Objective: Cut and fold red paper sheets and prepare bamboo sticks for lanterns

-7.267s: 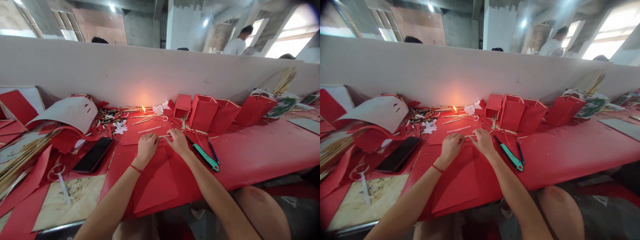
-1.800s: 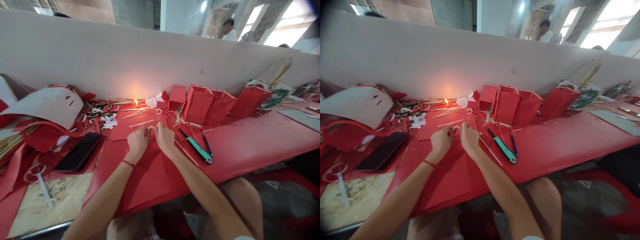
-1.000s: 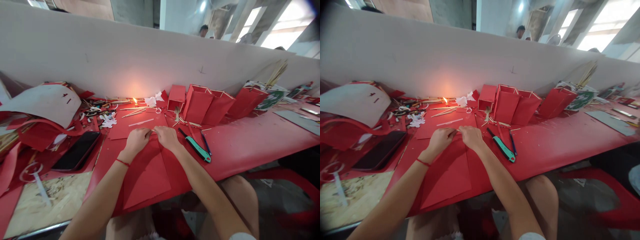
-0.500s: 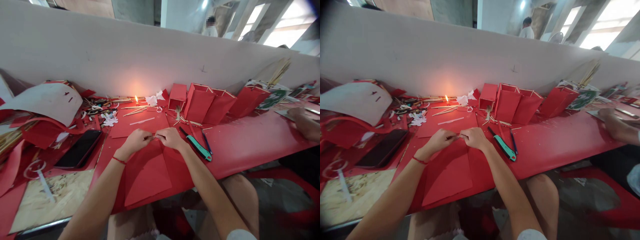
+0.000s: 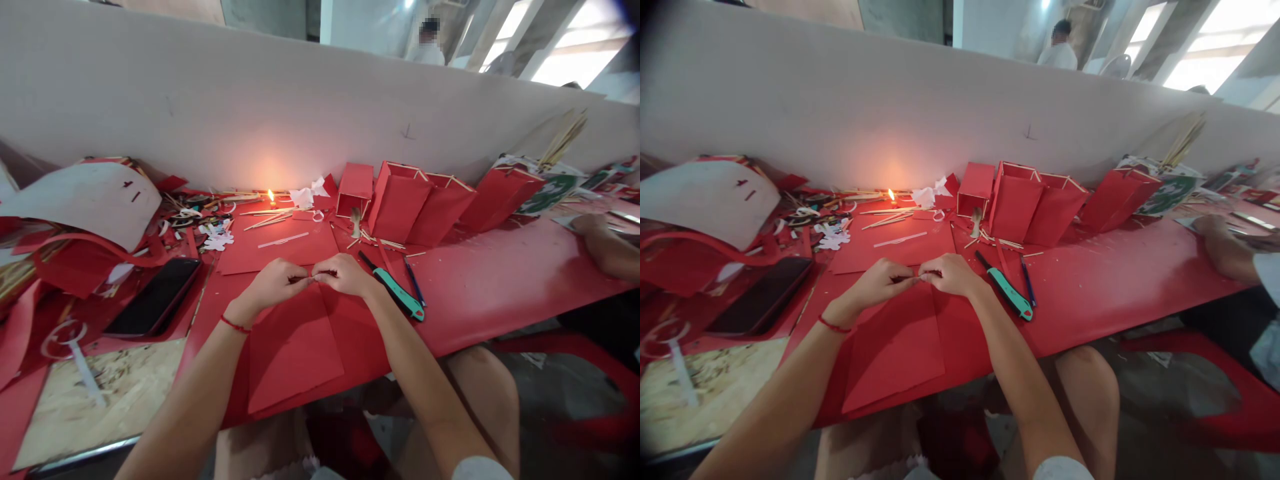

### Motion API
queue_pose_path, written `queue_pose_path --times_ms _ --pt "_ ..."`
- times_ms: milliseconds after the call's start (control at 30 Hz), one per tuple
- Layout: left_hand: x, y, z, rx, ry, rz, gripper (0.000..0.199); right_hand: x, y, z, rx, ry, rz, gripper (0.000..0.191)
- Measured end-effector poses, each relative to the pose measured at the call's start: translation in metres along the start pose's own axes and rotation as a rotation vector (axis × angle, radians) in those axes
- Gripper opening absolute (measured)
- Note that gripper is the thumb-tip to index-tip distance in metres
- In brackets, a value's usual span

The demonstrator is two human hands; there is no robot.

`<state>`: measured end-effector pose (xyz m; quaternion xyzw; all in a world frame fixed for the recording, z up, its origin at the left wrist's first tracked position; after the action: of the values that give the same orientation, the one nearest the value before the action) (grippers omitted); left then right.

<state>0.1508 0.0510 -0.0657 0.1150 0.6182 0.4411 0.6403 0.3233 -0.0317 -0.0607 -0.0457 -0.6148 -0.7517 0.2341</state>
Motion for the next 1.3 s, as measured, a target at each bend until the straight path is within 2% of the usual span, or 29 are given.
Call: queue_pose_path --times_ms 200,367,633,833,1067,1300 --pt "-0.004 -0.005 0.000 -0.038 -0.001 -0.171 0.048 -0.004 0.000 0.000 -0.001 0.026 0.209 0.016" --pt "-0.009 -0.006 0.000 -0.090 -0.010 -0.374 0.047 -0.005 -0.002 0.004 -0.019 0.050 0.477 0.017" --pt "-0.009 -0.005 0.007 -0.225 0.007 -0.669 0.038 -0.002 -0.011 0.013 -0.149 -0.068 0.761 0.024" --pt "-0.001 -0.011 0.013 -0.331 0.097 -0.862 0.034 -0.008 -0.018 0.018 -0.207 -0.167 0.830 0.028" --pt "0.013 -0.020 0.015 -0.541 0.191 -1.034 0.036 -0.019 -0.024 0.021 -0.367 -0.284 0.818 0.016" --pt "0.028 -0.027 0.015 -0.708 0.258 -1.141 0.048 -0.019 -0.036 0.024 -0.435 -0.302 0.809 0.025"
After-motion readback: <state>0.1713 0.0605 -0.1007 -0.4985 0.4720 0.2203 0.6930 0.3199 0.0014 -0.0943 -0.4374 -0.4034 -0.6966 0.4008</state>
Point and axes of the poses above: each hand's wrist, its own z-axis towards the middle knuckle, its own y-axis out of the back of the hand, x = y × z, the point moved 2 cm from there along z, towards the middle knuckle, and after that the axes turned 12 degrees about -z, right-handed, at the moved point
